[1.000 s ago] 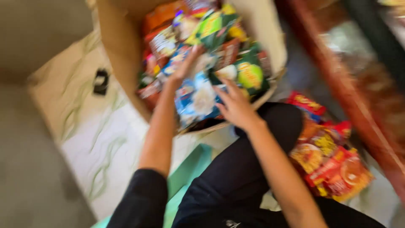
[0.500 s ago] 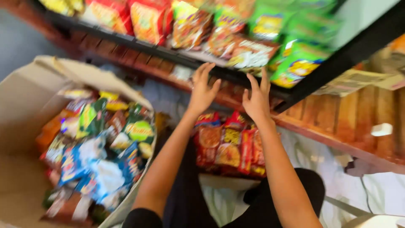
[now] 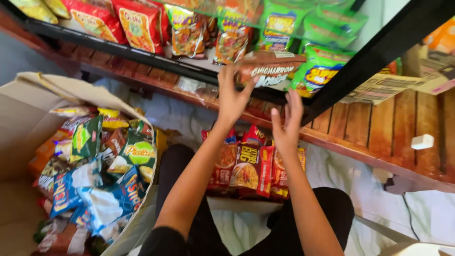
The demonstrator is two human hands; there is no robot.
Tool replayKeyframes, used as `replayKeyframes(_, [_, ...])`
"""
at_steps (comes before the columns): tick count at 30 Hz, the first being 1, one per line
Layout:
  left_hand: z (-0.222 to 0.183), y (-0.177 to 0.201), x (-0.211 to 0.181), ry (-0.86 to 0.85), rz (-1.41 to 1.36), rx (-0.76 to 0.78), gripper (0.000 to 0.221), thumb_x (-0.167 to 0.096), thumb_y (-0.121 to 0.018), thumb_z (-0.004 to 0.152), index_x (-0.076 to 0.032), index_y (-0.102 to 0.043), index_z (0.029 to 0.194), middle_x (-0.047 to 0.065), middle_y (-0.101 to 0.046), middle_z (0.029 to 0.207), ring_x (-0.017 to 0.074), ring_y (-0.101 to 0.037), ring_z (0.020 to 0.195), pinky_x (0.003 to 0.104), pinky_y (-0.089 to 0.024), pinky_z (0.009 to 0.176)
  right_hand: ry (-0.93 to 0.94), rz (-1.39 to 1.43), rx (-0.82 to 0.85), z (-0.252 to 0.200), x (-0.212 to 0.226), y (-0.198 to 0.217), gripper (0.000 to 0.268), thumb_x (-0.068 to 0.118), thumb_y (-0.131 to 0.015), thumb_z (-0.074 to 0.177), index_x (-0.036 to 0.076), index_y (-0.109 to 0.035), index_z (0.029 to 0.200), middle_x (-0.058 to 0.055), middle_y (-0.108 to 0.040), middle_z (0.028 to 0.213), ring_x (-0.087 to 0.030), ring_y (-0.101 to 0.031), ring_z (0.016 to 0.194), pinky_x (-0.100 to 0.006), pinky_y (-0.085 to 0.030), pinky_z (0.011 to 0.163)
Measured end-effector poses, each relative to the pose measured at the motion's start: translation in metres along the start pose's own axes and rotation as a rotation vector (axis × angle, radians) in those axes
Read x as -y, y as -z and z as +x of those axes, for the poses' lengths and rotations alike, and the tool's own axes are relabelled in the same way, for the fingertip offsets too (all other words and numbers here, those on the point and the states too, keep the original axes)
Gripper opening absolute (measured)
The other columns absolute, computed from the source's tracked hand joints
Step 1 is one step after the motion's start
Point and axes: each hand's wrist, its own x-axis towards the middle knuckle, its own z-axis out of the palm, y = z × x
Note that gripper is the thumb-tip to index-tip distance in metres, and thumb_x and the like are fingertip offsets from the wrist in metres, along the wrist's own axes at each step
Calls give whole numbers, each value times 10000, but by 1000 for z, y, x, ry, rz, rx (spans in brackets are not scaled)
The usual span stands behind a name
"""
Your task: Stocking and organizing snack packages and instant noodles onto a retail display shelf from cardboard boxes.
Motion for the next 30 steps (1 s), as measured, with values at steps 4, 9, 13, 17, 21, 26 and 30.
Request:
replayKeyframes(4, [-66,57,-1,145,-132,22,488,-271,-830,878,-26,-587,1224,181,-611,1155,310,-614,1017,344,-513,901,-261,209,-53,-55,17,9,666,125,-597,1089,36,-226,1635,-159,-298,1703,-309,-308,1585,-417,-227,1310])
replayKeyframes(9, [-170,74,44,346,-387,232,518,-335,-722,989,-20,-486,1325,206,-693,1214,351,-668,1131,385,-522,974,-449,258,245,-112,26,34,745,326,-563,1059,43,-214,1654,-146,-486,1566,-227,-490,1428,-363,-359,1222])
replayKeyframes(13, [-211,78,47,466,-89,369,581,-408,-712,954,-22,-467,1313,243,-706,1157,393,-702,1092,427,-545,928,-566,210,368,-150,-5,32,635,382,-552,1091,8,-367,1570,-128,-493,1531,-191,-494,1386,-339,-392,1162])
replayKeyframes(17, [-210,69,47,333,-35,454,653,-499,-580,1020,-11,-433,1429,327,-663,1208,497,-618,1161,519,-473,974,-582,-98,219,-152,-1,21,473,405,-585,1091,-12,-599,1314,-108,-688,1240,-189,-622,1136,-335,-490,1040])
replayKeyframes(21, [-219,46,81,421,-265,507,725,-625,-510,1008,0,-543,1373,300,-689,1222,456,-641,1203,500,-482,1012,-443,-99,180,-157,-25,28,431,386,-556,1136,2,-623,1320,-78,-693,1259,-200,-631,1180,-334,-495,1075])
replayKeyframes(26, [-196,75,57,363,189,326,732,-669,-545,936,-62,-606,1341,273,-736,1042,435,-715,1027,547,-509,950,-734,273,216,-151,-13,14,572,298,-662,1029,112,-407,1507,-21,-570,1438,-157,-544,1325,-324,-419,1131])
replayKeyframes(30, [-149,163,3,392,326,508,757,-712,-502,915,-115,-561,1378,229,-768,973,410,-738,933,532,-580,793,-697,525,462,-120,31,-26,741,94,-805,967,-3,-419,1592,-103,-556,1458,-226,-543,1392,-395,-431,1244])
